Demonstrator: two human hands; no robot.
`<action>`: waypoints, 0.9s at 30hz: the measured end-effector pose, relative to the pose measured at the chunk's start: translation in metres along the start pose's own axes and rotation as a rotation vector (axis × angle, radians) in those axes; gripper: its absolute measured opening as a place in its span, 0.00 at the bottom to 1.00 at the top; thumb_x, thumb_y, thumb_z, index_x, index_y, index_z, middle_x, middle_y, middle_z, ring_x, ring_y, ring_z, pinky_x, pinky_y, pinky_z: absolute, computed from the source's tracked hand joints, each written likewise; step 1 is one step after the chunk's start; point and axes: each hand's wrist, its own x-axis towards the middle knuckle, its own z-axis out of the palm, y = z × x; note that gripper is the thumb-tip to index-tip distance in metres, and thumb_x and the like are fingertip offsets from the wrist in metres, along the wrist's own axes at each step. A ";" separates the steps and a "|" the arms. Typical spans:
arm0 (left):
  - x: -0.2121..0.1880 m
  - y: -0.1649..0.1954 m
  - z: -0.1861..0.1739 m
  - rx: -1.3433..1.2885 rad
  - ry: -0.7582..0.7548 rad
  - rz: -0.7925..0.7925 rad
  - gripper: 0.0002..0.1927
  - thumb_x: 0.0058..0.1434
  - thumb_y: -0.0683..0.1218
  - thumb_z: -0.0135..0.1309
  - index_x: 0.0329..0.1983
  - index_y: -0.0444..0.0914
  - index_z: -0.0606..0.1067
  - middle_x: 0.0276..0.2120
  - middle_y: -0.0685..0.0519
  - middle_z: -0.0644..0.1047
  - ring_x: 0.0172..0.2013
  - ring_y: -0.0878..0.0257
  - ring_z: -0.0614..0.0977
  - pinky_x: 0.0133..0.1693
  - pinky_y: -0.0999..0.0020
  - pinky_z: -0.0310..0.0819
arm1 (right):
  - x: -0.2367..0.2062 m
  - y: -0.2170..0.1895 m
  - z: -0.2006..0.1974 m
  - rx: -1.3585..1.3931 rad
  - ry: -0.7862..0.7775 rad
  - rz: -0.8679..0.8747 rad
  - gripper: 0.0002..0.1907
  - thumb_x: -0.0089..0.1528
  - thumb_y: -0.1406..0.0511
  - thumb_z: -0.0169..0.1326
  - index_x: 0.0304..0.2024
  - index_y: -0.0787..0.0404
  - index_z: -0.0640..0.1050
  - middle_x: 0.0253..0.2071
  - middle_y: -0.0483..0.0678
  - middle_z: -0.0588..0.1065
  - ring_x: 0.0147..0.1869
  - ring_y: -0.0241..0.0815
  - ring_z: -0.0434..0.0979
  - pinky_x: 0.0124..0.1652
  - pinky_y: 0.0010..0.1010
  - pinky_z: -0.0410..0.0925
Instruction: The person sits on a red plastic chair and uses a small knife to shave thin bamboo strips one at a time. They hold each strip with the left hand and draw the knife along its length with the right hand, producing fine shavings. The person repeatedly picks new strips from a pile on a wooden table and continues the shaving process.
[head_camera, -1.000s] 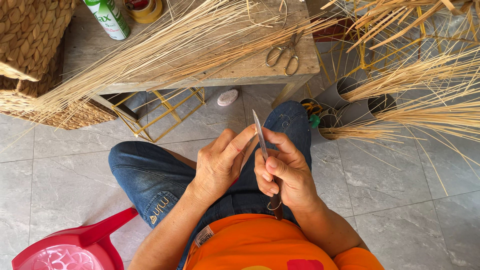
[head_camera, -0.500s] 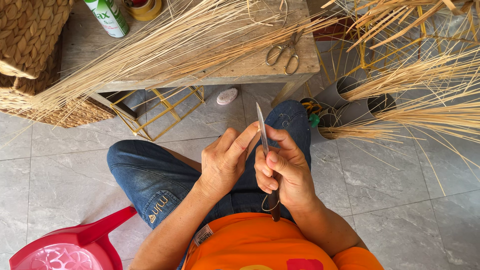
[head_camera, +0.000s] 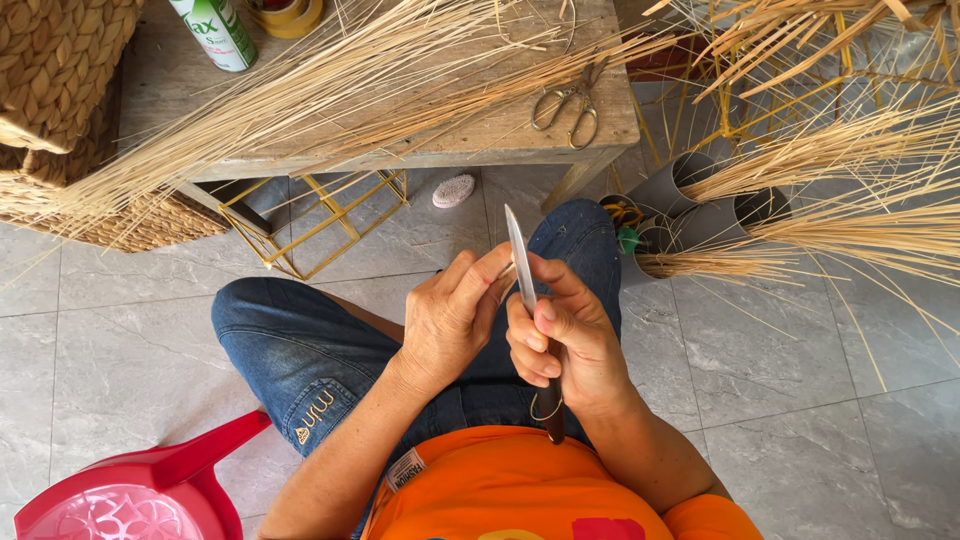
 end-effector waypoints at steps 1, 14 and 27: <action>0.000 0.000 -0.001 0.006 -0.006 -0.001 0.28 0.64 0.40 0.64 0.65 0.48 0.69 0.28 0.55 0.69 0.24 0.59 0.76 0.27 0.65 0.72 | 0.000 0.000 0.000 0.015 -0.018 0.011 0.21 0.72 0.64 0.53 0.68 0.50 0.71 0.32 0.47 0.69 0.22 0.31 0.62 0.21 0.23 0.60; -0.004 -0.004 0.000 0.110 0.015 0.022 0.25 0.64 0.41 0.63 0.63 0.51 0.72 0.30 0.57 0.68 0.25 0.65 0.75 0.26 0.69 0.73 | 0.000 0.001 0.007 -0.273 0.052 -0.067 0.23 0.72 0.63 0.53 0.67 0.60 0.67 0.31 0.48 0.70 0.23 0.31 0.64 0.21 0.24 0.62; -0.007 -0.006 0.007 0.191 0.025 0.010 0.26 0.59 0.38 0.63 0.60 0.50 0.75 0.30 0.56 0.67 0.26 0.64 0.75 0.27 0.67 0.72 | 0.004 0.003 -0.001 -0.083 0.059 -0.023 0.17 0.72 0.64 0.54 0.62 0.58 0.70 0.31 0.48 0.70 0.22 0.32 0.64 0.21 0.24 0.61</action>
